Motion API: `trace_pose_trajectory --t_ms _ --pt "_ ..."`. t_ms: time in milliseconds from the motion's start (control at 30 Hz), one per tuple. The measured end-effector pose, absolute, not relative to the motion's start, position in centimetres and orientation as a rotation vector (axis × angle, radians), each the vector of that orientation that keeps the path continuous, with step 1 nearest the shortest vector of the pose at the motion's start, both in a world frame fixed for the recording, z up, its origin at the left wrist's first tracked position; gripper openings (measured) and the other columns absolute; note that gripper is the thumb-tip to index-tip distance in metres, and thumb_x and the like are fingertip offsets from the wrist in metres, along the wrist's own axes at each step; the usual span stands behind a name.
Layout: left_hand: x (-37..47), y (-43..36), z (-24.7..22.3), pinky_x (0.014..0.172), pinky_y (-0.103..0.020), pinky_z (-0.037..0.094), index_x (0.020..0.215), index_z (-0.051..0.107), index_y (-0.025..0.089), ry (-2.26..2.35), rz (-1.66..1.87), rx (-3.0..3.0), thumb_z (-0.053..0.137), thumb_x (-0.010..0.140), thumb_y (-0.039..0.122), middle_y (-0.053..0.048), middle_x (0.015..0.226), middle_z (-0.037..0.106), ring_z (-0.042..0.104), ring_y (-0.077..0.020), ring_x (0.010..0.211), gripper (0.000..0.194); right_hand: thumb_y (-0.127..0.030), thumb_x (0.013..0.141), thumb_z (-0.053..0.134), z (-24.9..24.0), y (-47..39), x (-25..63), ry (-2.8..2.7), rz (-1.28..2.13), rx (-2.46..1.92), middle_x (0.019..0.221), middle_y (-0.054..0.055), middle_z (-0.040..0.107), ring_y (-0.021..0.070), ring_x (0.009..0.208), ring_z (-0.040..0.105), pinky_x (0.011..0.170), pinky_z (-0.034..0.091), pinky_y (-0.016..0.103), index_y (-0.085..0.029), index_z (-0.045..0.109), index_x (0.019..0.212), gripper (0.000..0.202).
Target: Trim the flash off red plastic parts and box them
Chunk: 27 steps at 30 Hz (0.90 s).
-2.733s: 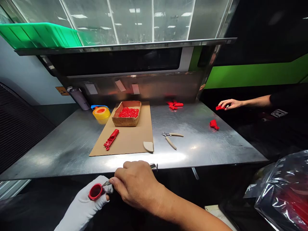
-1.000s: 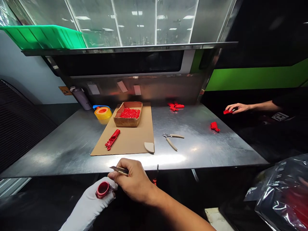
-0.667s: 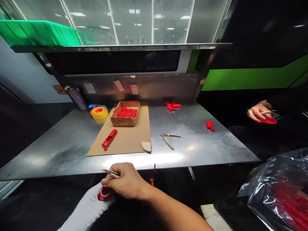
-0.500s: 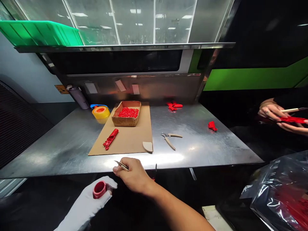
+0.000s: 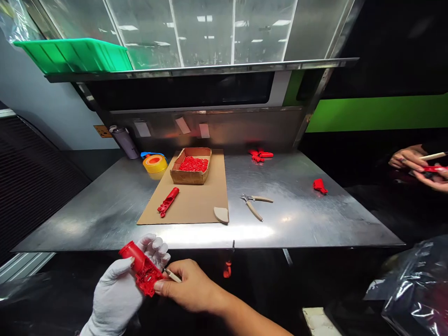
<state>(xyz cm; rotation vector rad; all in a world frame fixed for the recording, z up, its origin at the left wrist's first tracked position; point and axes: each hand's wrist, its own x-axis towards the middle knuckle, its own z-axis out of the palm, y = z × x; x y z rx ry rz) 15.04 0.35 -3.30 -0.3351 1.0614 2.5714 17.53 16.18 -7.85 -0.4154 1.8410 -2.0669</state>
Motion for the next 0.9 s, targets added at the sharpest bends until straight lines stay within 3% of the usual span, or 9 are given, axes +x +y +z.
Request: trace_pose_trajectory --t_ms 167,300,367,433,567,667,733,800,900 --pt "14.8 1.0 -4.1 0.081 -0.031 0.055 0.087 0.07 0.016 1.398 2.481 -0.372 0.076 0.073 0.039 -0.006 0.09 0.071 0.064 -0.0217 0.09 0.027 -0.013 0.081 0.077 -6.3 15.8 18.2 2.37 -1.958 -0.202 0.066 -0.007 0.052 0.0103 0.06 0.045 0.053 0.028 0.019 -0.015 0.056 0.072 0.023" --pt "14.5 1.7 -4.1 0.057 -0.02 0.049 0.079 0.062 0.018 1.432 2.42 -0.44 0.077 0.074 0.051 0.003 0.067 0.057 0.054 -0.0114 0.062 0.036 -0.02 0.081 0.087 -4.1 18.0 17.0 2.716 -1.467 -0.391 0.077 -0.007 0.062 0.0107 0.067 0.058 0.056 0.037 0.017 -0.02 0.065 0.091 0.024" --pt "14.5 2.0 -3.8 0.047 -0.017 0.042 0.075 0.058 0.017 1.349 2.404 -0.403 0.071 0.079 0.054 0.004 0.061 0.048 0.044 -0.0078 0.052 0.039 -0.022 0.086 0.084 -3.4 20.0 15.6 2.967 -1.135 -0.24 0.093 -0.003 0.064 0.0141 0.081 0.062 0.068 0.043 0.018 -0.023 0.065 0.106 0.027" --pt "14.4 2.3 -3.6 0.041 -0.016 0.033 0.072 0.055 0.016 1.219 2.409 -0.326 0.061 0.087 0.054 0.006 0.057 0.04 0.033 -0.0053 0.045 0.041 -0.014 0.093 0.073 -3.2 22.4 13.9 3.149 -0.865 0.067 0.107 0.007 0.06 0.0217 0.095 0.061 0.078 0.044 0.025 -0.018 0.064 0.112 0.021" --pt "14.3 2.5 -4.0 0.038 -0.017 0.022 0.071 0.054 0.015 0.954 2.414 -0.205 0.045 0.096 0.052 0.007 0.055 0.033 0.022 -0.0036 0.04 0.045 -0.017 0.097 0.068 -4.1 25.8 11.3 3.185 -0.626 0.354 0.104 0.017 0.055 0.031 0.089 0.061 0.074 0.044 0.033 -0.009 0.064 0.097 0.009" --pt "14.2 2.3 -4.6 0.039 -0.018 0.022 0.071 0.054 0.015 0.859 2.407 -0.162 0.041 0.097 0.054 0.007 0.055 0.033 0.021 -0.0034 0.04 0.048 -0.018 0.094 0.071 -4.7 26.2 10.9 3.194 -0.608 0.364 0.102 0.016 0.056 0.0297 0.087 0.061 0.072 0.043 0.032 -0.011 0.06 0.098 0.013" --pt "14.3 2.3 -4.9 0.039 -0.018 0.021 0.071 0.054 0.015 0.844 2.404 -0.145 0.041 0.097 0.054 0.006 0.055 0.033 0.021 -0.0031 0.039 0.048 -0.008 0.09 0.068 -4.6 25.6 11.3 3.196 -0.68 0.301 0.095 0.012 0.059 0.0265 0.083 0.061 0.07 0.043 0.029 -0.012 0.058 0.102 0.015" --pt "14.4 2.5 -5.0 0.039 -0.018 0.021 0.072 0.054 0.015 0.884 2.394 -0.128 0.042 0.097 0.053 0.006 0.055 0.035 0.022 -0.0028 0.039 0.047 0.001 0.087 0.064 -4.2 24.3 12.2 3.184 -0.81 0.121 0.09 0.006 0.062 0.0221 0.081 0.061 0.07 0.043 0.025 -0.014 0.057 0.104 0.024" --pt "14.5 2.9 -5.3 0.039 -0.018 0.022 0.071 0.053 0.016 1.0 2.362 -0.126 0.047 0.095 0.052 0.006 0.054 0.037 0.024 -0.0027 0.039 0.044 -0.002 0.088 0.066 -3.1 21.8 13.8 3.129 -1.06 -0.282 0.095 0.001 0.063 0.0167 0.086 0.061 0.073 0.043 0.02 -0.019 0.059 0.103 0.024"
